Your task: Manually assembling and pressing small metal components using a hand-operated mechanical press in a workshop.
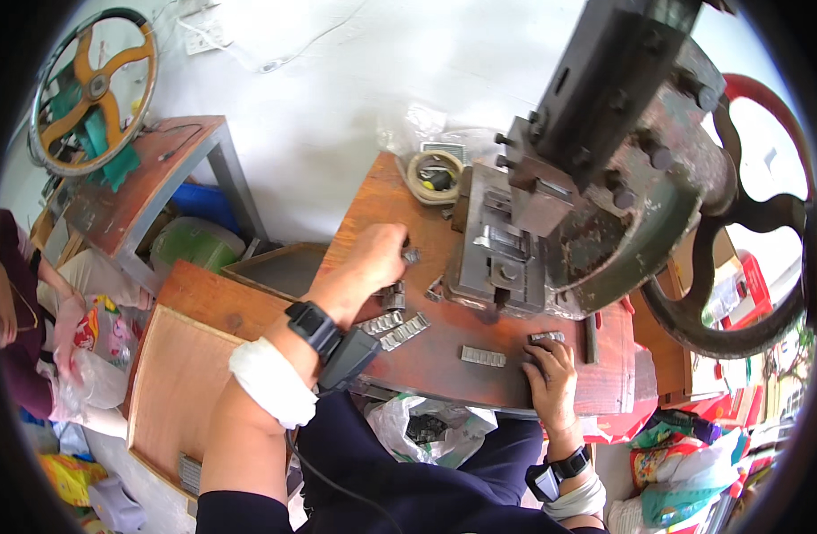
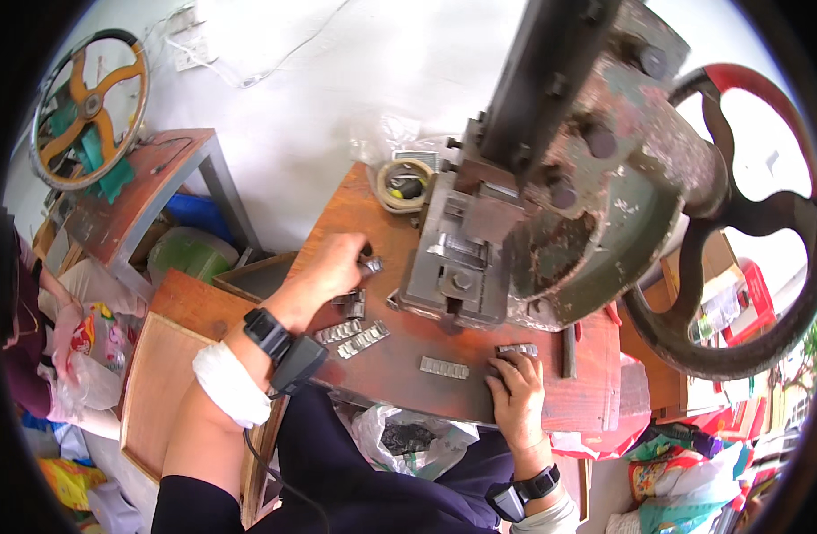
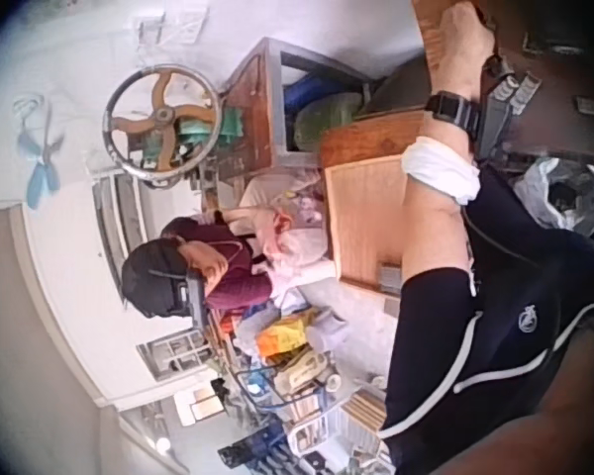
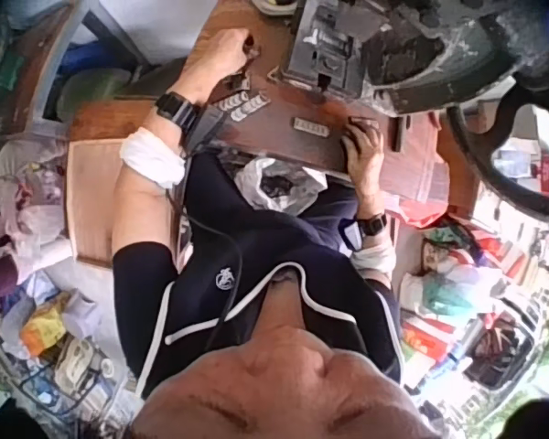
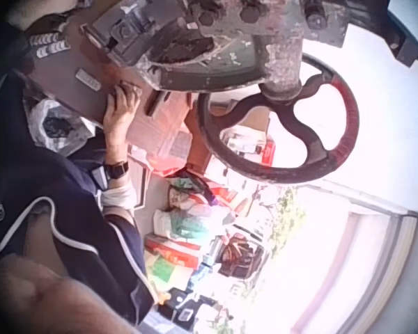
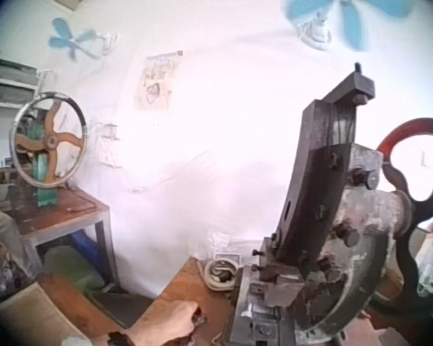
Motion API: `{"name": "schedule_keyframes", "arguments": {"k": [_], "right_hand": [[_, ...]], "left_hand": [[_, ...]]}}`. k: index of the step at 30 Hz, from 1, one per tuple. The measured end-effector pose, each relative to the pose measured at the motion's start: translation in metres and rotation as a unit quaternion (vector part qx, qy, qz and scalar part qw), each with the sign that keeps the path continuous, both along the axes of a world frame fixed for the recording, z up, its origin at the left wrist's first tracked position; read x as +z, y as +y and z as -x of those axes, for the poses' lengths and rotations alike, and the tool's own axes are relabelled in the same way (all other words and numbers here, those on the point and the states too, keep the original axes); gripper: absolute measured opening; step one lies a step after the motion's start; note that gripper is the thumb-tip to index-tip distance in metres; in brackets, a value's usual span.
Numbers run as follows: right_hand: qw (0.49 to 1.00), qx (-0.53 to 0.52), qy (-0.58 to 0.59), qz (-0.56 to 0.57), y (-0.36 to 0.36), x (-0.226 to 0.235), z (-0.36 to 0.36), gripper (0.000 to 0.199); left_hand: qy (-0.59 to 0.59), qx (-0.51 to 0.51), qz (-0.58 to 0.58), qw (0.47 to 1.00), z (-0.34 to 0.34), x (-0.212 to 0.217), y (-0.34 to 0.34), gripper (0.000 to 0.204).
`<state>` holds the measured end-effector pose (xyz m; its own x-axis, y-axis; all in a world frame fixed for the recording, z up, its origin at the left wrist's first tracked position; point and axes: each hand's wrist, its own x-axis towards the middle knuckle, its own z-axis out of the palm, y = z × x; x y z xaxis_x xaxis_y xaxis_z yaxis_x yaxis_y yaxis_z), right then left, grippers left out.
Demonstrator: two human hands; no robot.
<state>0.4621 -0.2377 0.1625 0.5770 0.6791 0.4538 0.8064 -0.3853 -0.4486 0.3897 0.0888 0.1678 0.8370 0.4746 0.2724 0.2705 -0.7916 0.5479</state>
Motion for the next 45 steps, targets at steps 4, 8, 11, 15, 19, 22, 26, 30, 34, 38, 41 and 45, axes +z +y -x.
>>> {"name": "schedule_keyframes", "arguments": {"k": [4, 8, 11, 15, 19, 22, 26, 30, 34, 38, 41, 45], "right_hand": [[0.999, -0.02, 0.008, -0.031, -0.012, -0.003, -0.008, 0.022], [0.999, 0.044, -0.001, -0.029, 0.008, 0.002, 0.004, 0.025], [0.996, 0.082, -0.029, -0.013, 0.015, 0.0, 0.008, 0.025], [0.999, -0.001, -0.035, -0.02, 0.012, -0.006, 0.007, 0.019], [0.998, 0.007, -0.053, -0.021, 0.006, -0.006, 0.005, 0.026], [0.992, 0.105, -0.074, 0.006, 0.018, 0.005, 0.014, 0.035], [0.977, 0.17, -0.095, 0.082, 0.038, 0.007, 0.027, 0.046], [0.984, 0.118, -0.106, 0.078, 0.041, -0.004, 0.026, 0.05], [0.978, 0.164, -0.101, 0.082, 0.064, 0.005, 0.034, 0.059], [0.973, 0.16, -0.106, 0.126, 0.084, 0.009, 0.036, 0.076], [0.974, 0.117, -0.11, 0.159, 0.086, 0.001, 0.035, 0.086], [0.98, 0.096, -0.081, 0.155, 0.088, 0.001, 0.039, 0.087]], "left_hand": [[-0.047, 0.003, 0.071, 0.996, 0.016, 0.005, 0.011, 0.011], [-0.109, -0.012, 0.378, 0.919, 0.053, 0.028, -0.017, 0.01], [-0.054, -0.103, 0.335, 0.935, 0.071, 0.029, -0.073, 0.009], [-0.078, -0.161, 0.088, 0.98, 0.059, -0.003, -0.146, 0.014], [-0.198, -0.1, -0.109, 0.969, 0.064, -0.01, -0.14, 0.016], [-0.165, 0.015, -0.174, 0.971, 0.089, -0.011, -0.111, 0.026], [-0.061, -0.069, -0.238, 0.967, 0.107, -0.005, -0.104, 0.036], [-0.113, -0.031, -0.081, 0.99, 0.106, -0.02, -0.095, 0.039], [-0.04, -0.085, -0.185, 0.978, 0.102, -0.006, -0.118, 0.036], [-0.126, -0.045, -0.045, 0.99, 0.103, -0.021, -0.101, 0.031], [-0.157, 0.028, -0.103, 0.982, 0.103, -0.015, -0.082, 0.03], [-0.032, -0.022, -0.21, 0.977, 0.093, -0.011, -0.078, 0.04]]}}
